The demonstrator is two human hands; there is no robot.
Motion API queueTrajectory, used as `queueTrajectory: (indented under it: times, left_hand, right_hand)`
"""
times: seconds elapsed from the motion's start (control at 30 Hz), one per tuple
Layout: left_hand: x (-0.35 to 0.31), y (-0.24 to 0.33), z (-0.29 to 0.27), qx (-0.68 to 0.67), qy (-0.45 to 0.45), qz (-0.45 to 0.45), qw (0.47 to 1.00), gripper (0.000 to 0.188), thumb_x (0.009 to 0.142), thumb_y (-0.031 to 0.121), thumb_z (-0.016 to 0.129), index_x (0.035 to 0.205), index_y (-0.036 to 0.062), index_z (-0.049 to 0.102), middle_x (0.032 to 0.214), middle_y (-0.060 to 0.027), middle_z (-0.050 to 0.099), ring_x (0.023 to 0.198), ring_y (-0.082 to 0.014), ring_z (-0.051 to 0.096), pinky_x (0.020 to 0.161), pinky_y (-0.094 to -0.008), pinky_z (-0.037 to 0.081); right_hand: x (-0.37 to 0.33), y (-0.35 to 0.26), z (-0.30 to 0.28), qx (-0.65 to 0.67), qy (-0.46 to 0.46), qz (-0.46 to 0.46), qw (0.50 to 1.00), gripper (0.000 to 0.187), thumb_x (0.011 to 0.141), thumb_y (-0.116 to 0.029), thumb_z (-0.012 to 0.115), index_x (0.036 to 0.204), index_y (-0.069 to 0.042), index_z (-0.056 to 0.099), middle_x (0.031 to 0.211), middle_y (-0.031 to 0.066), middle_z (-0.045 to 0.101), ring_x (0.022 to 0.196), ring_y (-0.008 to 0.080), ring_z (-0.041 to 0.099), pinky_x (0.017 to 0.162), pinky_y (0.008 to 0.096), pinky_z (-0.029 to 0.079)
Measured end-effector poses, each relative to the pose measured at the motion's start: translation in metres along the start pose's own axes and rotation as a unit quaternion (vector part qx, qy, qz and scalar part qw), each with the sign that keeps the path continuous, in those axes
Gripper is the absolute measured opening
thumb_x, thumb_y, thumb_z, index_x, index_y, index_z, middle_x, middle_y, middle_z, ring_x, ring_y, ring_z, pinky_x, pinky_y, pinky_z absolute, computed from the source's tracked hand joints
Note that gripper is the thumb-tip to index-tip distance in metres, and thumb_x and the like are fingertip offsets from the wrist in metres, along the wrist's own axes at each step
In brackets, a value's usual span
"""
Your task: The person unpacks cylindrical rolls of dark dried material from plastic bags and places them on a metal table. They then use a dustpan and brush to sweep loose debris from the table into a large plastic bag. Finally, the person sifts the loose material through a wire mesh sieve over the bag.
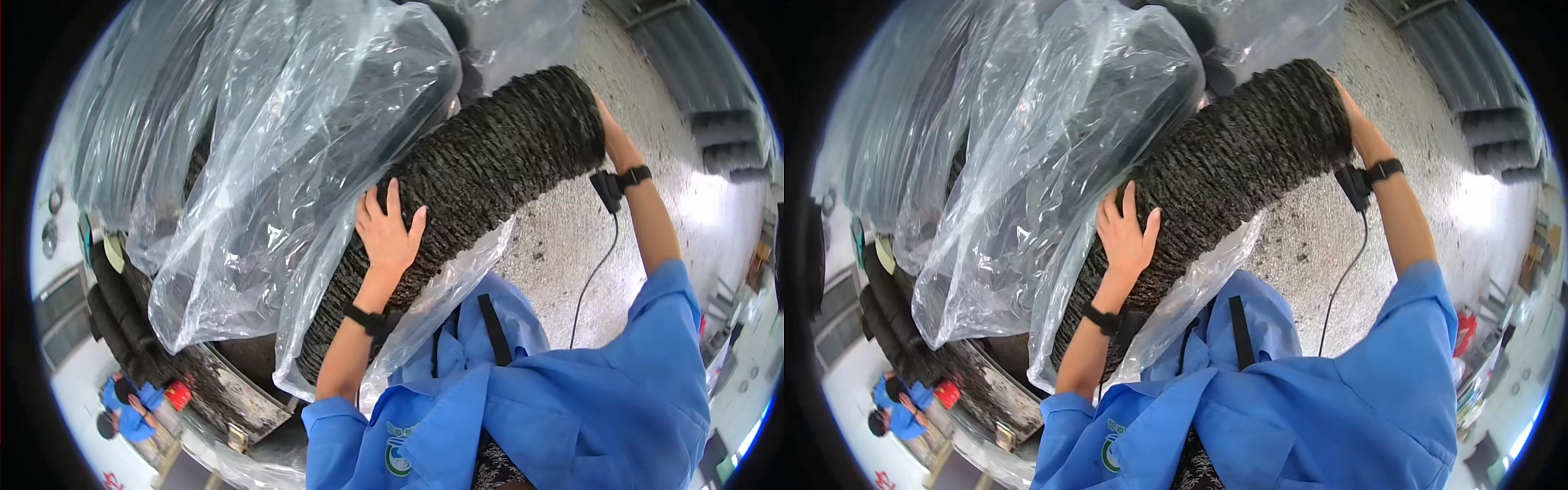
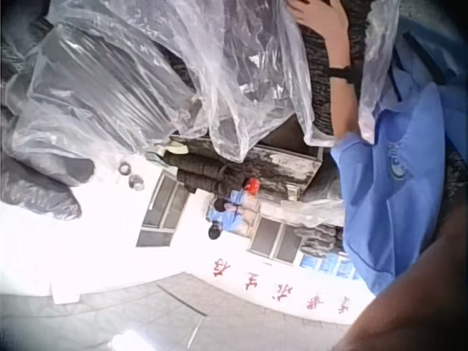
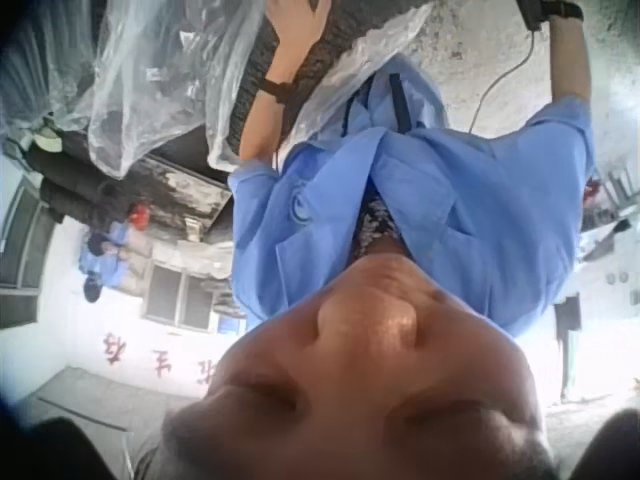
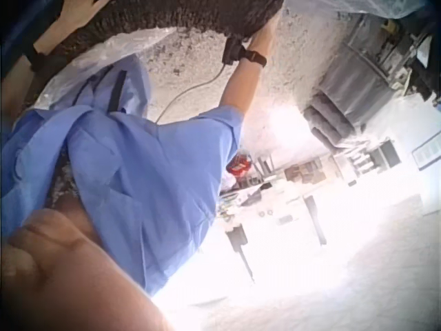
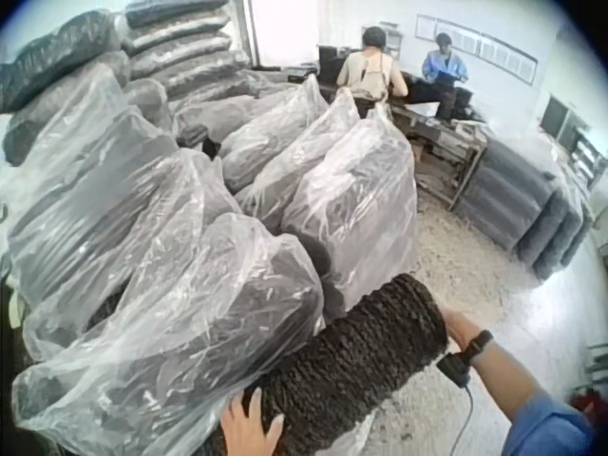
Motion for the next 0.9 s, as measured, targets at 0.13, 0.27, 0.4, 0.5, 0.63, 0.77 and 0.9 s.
queueTrajectory:
  times: [0.13,0.27,0.4,0.5,0.63,0.77,0.9]
  left_hand:
    - [-0.03,0.003,-0.023,-0.069,-0.131,0.035,0.988,0.059,0.092,0.029,0.051,0.141,0.0029,0.03,0.142,-0.0325,0.021,0.131,-0.0481,0.021,0.109,-0.0503,0.018]
    - [-0.079,0.002,-0.119,-0.131,-0.309,0.05,0.941,0.062,0.088,0.014,0.058,0.14,-0.0006,0.029,0.142,-0.0293,0.021,0.131,-0.0426,0.025,0.107,-0.0454,0.024]
    - [-0.111,-0.038,-0.24,0.046,-0.475,0.01,0.879,0.073,0.08,0.016,0.065,0.14,-0.0036,0.028,0.138,-0.0307,0.028,0.128,-0.0451,0.031,0.107,-0.0469,0.026]
    - [-0.01,-0.032,-0.255,0.262,-0.421,0.159,0.854,0.065,0.078,0.011,0.064,0.136,0.0003,0.037,0.138,-0.0263,0.034,0.126,-0.0437,0.035,0.106,-0.0496,0.026]
    - [0.144,0.082,-0.192,0.137,-0.169,0.409,0.886,0.047,0.087,0.009,0.055,0.132,0.0,0.044,0.134,-0.0177,0.047,0.125,-0.0345,0.042,0.106,-0.0404,0.03]
    - [0.219,0.216,-0.057,-0.077,-0.265,0.381,0.882,0.044,0.096,0.032,0.048,0.132,0.0072,0.048,0.125,-0.0114,0.055,0.121,-0.0213,0.049,0.1,-0.0318,0.034]
    - [0.24,0.266,0.056,-0.039,-0.457,0.298,0.837,0.061,0.092,0.053,0.045,0.131,0.0069,0.049,0.12,-0.0138,0.057,0.116,-0.0197,0.05,0.102,-0.0328,0.033]
  right_hand:
    - [-0.008,-0.026,0.032,-0.082,-0.051,-0.104,0.99,0.046,0.098,-0.036,0.042,0.131,-0.004,0.05,0.126,0.008,0.056,0.111,0.0168,0.056,0.095,0.0275,0.044]
    - [0.026,-0.02,-0.019,-0.172,-0.056,-0.104,0.978,0.046,0.099,-0.033,0.04,0.133,-0.004,0.047,0.13,0.0091,0.053,0.117,0.0179,0.051,0.098,0.0283,0.041]
    - [0.033,0.015,-0.024,-0.283,-0.062,-0.131,0.948,0.05,0.098,-0.04,0.038,0.135,-0.007,0.046,0.133,0.0134,0.05,0.123,0.0228,0.047,0.101,0.033,0.038]
    - [-0.007,0.022,0.05,-0.317,-0.019,-0.03,0.948,0.059,0.096,-0.052,0.036,0.136,-0.01,0.045,0.134,0.0169,0.048,0.126,0.0273,0.045,0.103,0.0381,0.036]
    - [-0.046,0.015,0.139,-0.365,-0.12,0.015,0.923,0.076,0.089,-0.069,0.027,0.138,-0.013,0.043,0.141,0.0195,0.04,0.131,0.0325,0.037,0.108,0.0456,0.027]
    - [-0.023,0.029,0.156,-0.312,-0.221,-0.077,0.921,0.082,0.086,-0.071,0.031,0.143,-0.012,0.035,0.15,0.0122,0.027,0.14,0.03,0.02,0.113,0.043,0.015]
    - [-0.045,0.002,0.158,-0.407,-0.108,-0.093,0.902,0.083,0.085,-0.069,0.036,0.145,-0.012,0.03,0.151,0.0123,0.025,0.14,0.027,0.019,0.113,0.0417,0.015]
Point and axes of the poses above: each hand's wrist, its own x-axis towards the middle knuckle, its own z-axis out of the palm, y = z × x, the point moved 8 cm from there along x, towards the middle knuckle
